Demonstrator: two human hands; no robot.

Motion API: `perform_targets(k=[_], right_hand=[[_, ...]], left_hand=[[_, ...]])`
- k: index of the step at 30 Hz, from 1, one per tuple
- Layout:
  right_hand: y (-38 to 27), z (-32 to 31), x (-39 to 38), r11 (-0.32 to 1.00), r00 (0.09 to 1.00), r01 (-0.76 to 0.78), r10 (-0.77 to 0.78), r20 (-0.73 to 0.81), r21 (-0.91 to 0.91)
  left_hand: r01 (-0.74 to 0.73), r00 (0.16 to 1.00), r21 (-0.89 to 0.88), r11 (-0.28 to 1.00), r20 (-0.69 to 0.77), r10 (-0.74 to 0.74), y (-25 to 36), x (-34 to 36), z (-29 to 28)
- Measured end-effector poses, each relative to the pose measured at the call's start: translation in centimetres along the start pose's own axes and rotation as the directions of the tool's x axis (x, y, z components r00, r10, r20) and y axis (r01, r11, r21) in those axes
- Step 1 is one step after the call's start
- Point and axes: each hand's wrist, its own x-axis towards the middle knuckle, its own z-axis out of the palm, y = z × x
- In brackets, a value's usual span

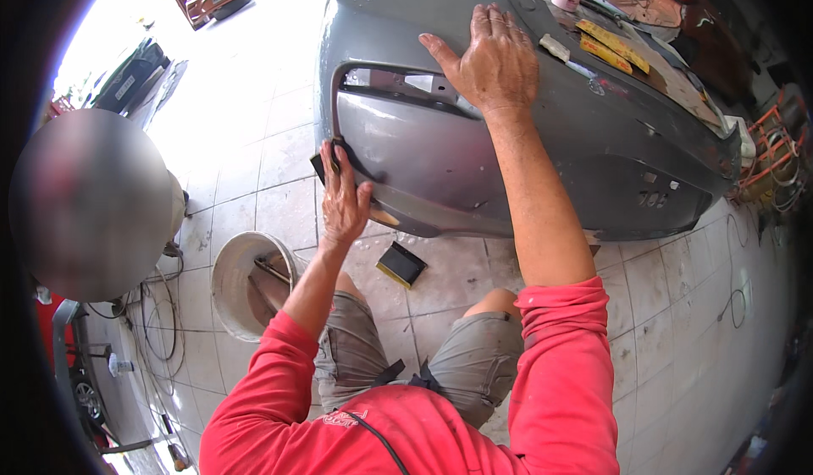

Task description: The person kneels on the floor and uses a sanding block to smooth the surface of a detached car bumper. They repeatedly dip the sanding block into a bucket of water and continue sanding different areas of the bumper.

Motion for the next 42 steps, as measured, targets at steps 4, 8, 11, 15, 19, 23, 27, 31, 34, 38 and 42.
perform_targets(k=[4,8,11,15,19,23,27,31,34,38,42], right_hand=[[1.9,0.1,0.2,1.0,1.0,-0.009,0.009,-0.014,-0.007],[0.8,-1.1,-0.1,0.99,0.99,-0.117,0.109,0.089,0.082],[-0.1,0.6,0.3,0.978,0.991,-0.135,0.13,0.041,0.161],[0.4,1.6,-0.9,0.929,0.952,-0.233,0.157,0.264,0.288],[0.6,2.2,-1.4,0.942,0.956,-0.235,0.18,0.23,0.241],[-0.4,2.3,-1.1,0.937,0.944,-0.263,0.2,0.262,0.229],[-0.8,3.3,-1.1,0.938,0.952,-0.257,0.204,0.229,0.233],[-0.7,2.9,-1.0,0.927,0.955,-0.264,0.212,0.205,0.268],[-0.6,3.0,-0.8,0.92,0.945,-0.257,0.174,0.279,0.297],[0.8,-0.1,0.0,0.967,0.973,-0.207,0.189,0.132,0.147],[0.2,-2.6,1.2,0.94,0.905,-0.262,0.161,0.394,0.218]], left_hand=[[-0.034,0.999,0.009,0.999,-0.003,0.034,0.4,10.1,-0.5],[0.002,0.993,0.059,0.998,0.116,-0.009,-0.1,6.2,-0.7],[0.091,0.978,0.066,0.994,0.184,-0.101,-2.7,0.5,-1.0],[-0.117,0.993,0.151,0.982,0.037,0.112,-6.8,8.7,1.9],[-0.121,0.992,0.173,0.977,0.06,0.112,-4.6,9.0,1.0],[-0.118,0.985,0.108,0.987,0.139,0.103,-8.9,2.6,0.7],[-0.158,0.986,0.199,0.967,0.083,0.144,-8.0,10.0,0.1],[-0.155,0.987,0.178,0.972,0.07,0.145,-7.3,7.9,0.2],[-0.127,0.988,0.184,0.975,0.112,0.108,-9.5,2.3,1.7],[-0.041,0.992,0.11,0.993,0.123,0.028,-5.5,10.7,1.2],[-0.022,1.0,-0.036,0.999,0.015,0.023,-3.8,10.2,-0.1]])
